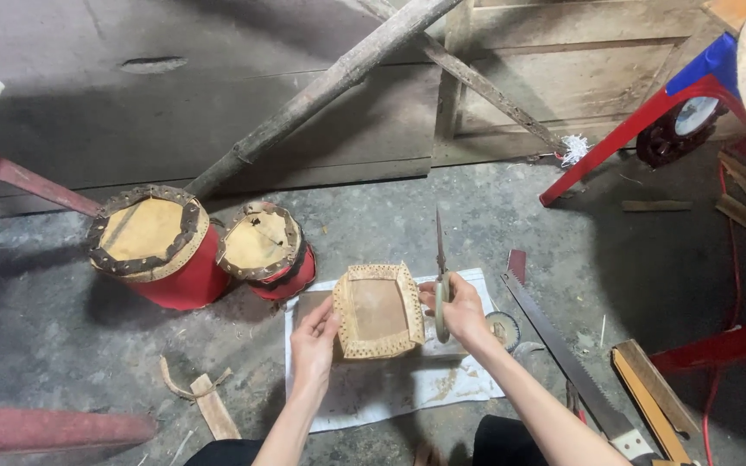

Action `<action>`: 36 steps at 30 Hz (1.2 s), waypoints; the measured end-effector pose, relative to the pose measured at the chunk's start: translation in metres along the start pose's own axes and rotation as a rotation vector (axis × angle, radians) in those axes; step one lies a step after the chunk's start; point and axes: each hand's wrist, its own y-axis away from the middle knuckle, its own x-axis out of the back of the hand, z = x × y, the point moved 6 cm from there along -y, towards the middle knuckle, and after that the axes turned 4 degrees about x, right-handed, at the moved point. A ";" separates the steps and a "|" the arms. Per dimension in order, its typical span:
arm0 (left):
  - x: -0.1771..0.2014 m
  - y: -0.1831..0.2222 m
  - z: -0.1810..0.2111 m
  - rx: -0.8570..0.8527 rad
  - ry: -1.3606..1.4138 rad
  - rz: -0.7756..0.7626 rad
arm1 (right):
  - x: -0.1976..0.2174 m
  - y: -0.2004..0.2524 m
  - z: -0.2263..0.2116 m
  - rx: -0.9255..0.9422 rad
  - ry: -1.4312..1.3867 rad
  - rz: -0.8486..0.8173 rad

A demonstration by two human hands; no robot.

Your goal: Trimming the excess ends of woven slats on a small frame using scissors and a pressing tool.

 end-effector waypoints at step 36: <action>-0.030 -0.023 0.006 -0.169 -0.137 -0.066 | 0.007 -0.003 -0.008 -0.029 0.073 0.097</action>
